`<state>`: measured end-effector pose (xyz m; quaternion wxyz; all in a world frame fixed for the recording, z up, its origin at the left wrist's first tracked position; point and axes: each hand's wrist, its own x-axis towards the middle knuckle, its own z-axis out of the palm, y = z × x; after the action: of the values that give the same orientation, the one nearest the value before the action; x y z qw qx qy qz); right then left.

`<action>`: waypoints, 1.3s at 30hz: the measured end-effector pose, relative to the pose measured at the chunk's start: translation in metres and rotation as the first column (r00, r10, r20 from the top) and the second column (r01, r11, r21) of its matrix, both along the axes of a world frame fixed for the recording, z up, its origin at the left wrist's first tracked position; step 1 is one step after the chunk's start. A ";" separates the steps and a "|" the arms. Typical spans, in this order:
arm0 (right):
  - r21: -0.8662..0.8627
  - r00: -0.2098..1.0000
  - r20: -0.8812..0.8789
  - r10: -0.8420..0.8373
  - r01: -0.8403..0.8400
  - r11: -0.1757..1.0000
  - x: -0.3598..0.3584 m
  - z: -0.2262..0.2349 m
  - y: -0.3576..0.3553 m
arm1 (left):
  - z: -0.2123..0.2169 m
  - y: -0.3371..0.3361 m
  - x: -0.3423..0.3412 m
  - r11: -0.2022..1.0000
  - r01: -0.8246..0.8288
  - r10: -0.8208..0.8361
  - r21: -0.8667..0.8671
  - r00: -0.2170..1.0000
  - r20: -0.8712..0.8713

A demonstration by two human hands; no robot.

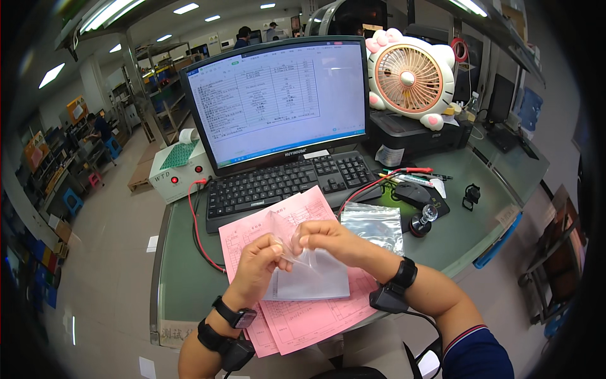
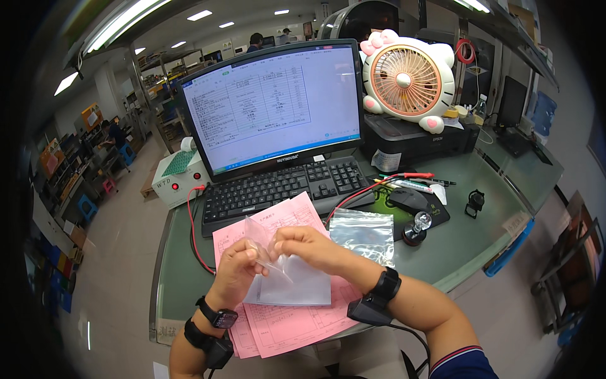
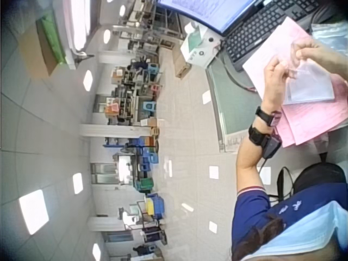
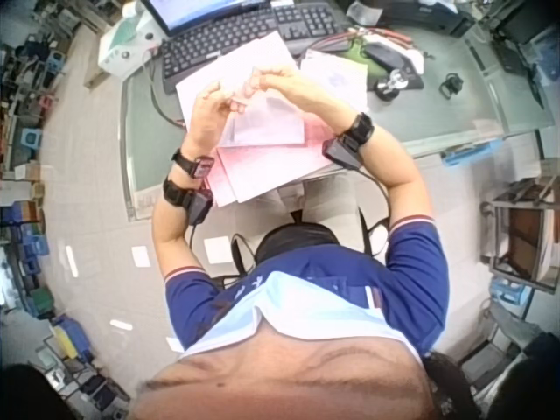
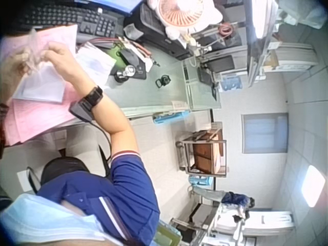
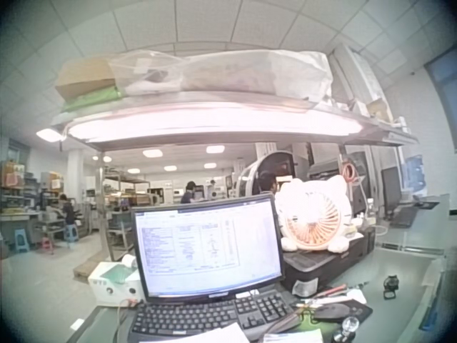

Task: Stamping and organizing industrial inspection documents.

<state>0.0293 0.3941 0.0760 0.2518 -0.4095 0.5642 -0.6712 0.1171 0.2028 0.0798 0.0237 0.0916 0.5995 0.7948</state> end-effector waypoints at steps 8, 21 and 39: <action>0.414 0.678 -0.734 -0.027 0.479 0.774 -0.007 0.022 0.021 | 0.001 -0.019 -0.010 0.972 -0.229 0.231 0.054 0.972 -0.033; 0.461 0.654 -0.745 -0.130 0.646 0.608 -0.027 0.059 0.056 | -0.003 -0.022 -0.014 0.932 -0.360 0.361 0.040 0.916 -0.175; -0.331 0.207 -0.858 -0.470 0.478 0.814 0.019 0.024 -0.010 | 0.008 0.001 -0.003 0.946 -0.323 0.324 0.033 0.933 -0.159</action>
<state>0.0480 0.3841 0.1000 -0.3185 -0.5147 0.7044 -0.3708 0.1144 0.2037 0.0881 -0.1565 0.0565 0.6039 0.7795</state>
